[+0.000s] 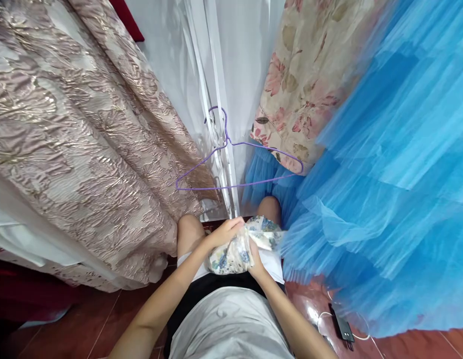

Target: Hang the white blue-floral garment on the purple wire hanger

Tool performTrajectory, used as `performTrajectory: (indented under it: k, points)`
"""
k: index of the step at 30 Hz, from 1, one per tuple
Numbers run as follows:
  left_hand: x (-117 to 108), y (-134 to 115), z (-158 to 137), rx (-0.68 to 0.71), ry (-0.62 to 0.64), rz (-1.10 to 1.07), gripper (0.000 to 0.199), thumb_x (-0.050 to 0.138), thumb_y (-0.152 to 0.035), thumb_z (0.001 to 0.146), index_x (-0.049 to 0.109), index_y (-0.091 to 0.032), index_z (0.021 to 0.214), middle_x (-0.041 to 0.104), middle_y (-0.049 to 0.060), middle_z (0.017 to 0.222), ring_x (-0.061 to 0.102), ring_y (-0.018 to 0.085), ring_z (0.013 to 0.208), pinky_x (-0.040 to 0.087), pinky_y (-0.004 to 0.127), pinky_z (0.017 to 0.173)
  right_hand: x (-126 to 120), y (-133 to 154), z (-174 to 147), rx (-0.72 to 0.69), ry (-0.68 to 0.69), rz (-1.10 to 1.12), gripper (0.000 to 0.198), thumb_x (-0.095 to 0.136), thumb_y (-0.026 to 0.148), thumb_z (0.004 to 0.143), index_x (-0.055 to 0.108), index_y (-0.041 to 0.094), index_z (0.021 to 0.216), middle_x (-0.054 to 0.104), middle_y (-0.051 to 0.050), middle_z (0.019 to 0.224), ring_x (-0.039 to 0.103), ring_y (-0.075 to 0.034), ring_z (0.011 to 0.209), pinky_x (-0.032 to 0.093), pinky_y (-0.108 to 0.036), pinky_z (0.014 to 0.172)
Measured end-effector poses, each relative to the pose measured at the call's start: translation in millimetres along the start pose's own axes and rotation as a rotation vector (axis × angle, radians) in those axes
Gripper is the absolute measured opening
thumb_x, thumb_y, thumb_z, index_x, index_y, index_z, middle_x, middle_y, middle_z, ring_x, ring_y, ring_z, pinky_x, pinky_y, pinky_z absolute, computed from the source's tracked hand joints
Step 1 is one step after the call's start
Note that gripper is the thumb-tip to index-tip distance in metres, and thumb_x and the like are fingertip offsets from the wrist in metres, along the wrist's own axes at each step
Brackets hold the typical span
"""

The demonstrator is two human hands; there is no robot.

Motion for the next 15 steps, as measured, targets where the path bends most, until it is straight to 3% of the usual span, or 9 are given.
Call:
performTrajectory:
  k: [4, 7, 9, 12, 15]
  points:
    - [-38, 13, -31, -0.077, -0.212, 0.003, 0.034, 0.035, -0.042, 0.104, 0.045, -0.019, 0.08, 0.045, -0.003, 0.074, 0.044, 0.013, 0.072, 0.039, 0.026, 0.071, -1, 13, 7, 0.052, 0.131, 0.005, 0.047, 0.05, 0.068, 0.093, 0.058, 0.023, 0.079, 0.057, -0.003, 0.078, 0.056, -0.023, 0.078, 0.05, -0.038, 0.078]
    - [-57, -9, -47, -0.106, -0.326, 0.087, 0.029, 0.041, -0.037, 0.102, 0.051, -0.018, 0.082, 0.048, -0.003, 0.071, 0.046, 0.012, 0.07, 0.036, 0.025, 0.068, 4, 44, 19, -0.01, 0.231, -0.12, 0.053, 0.041, 0.068, 0.098, 0.057, 0.021, 0.078, 0.057, -0.004, 0.084, 0.053, -0.021, 0.084, 0.047, -0.037, 0.086]
    - [-66, -32, -51, -0.095, -0.368, 0.12, 0.027, 0.046, -0.037, 0.101, 0.056, -0.018, 0.085, 0.05, -0.003, 0.07, 0.047, 0.012, 0.068, 0.035, 0.024, 0.066, 16, 64, 24, -0.05, 0.351, -0.143, 0.053, 0.048, 0.068, 0.095, 0.058, 0.02, 0.075, 0.057, -0.003, 0.083, 0.053, -0.021, 0.084, 0.046, -0.036, 0.087]
    - [-70, -53, -51, -0.094, -0.327, 0.007, 0.03, 0.053, -0.045, 0.099, 0.059, -0.017, 0.089, 0.049, -0.004, 0.068, 0.044, 0.011, 0.064, 0.033, 0.023, 0.06, 36, 81, 25, 0.023, 0.571, -0.031, 0.049, 0.066, 0.064, 0.086, 0.06, 0.018, 0.07, 0.054, 0.001, 0.068, 0.051, -0.016, 0.068, 0.046, -0.031, 0.073]
    - [-57, -50, -48, -0.076, -0.097, -0.205, 0.044, 0.056, -0.06, 0.094, 0.06, -0.016, 0.095, 0.055, -0.001, 0.075, 0.048, 0.012, 0.068, 0.037, 0.023, 0.061, 25, 94, 35, 0.116, 0.528, 0.183, 0.041, 0.074, 0.056, 0.08, 0.067, 0.016, 0.076, 0.06, 0.001, 0.064, 0.054, -0.015, 0.061, 0.048, -0.03, 0.066]
Point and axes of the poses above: each hand's wrist, its own z-axis towards the middle knuckle, its own x-axis out of the palm, y = z × x, the point moved 8 cm from there along z, towards the middle knuckle
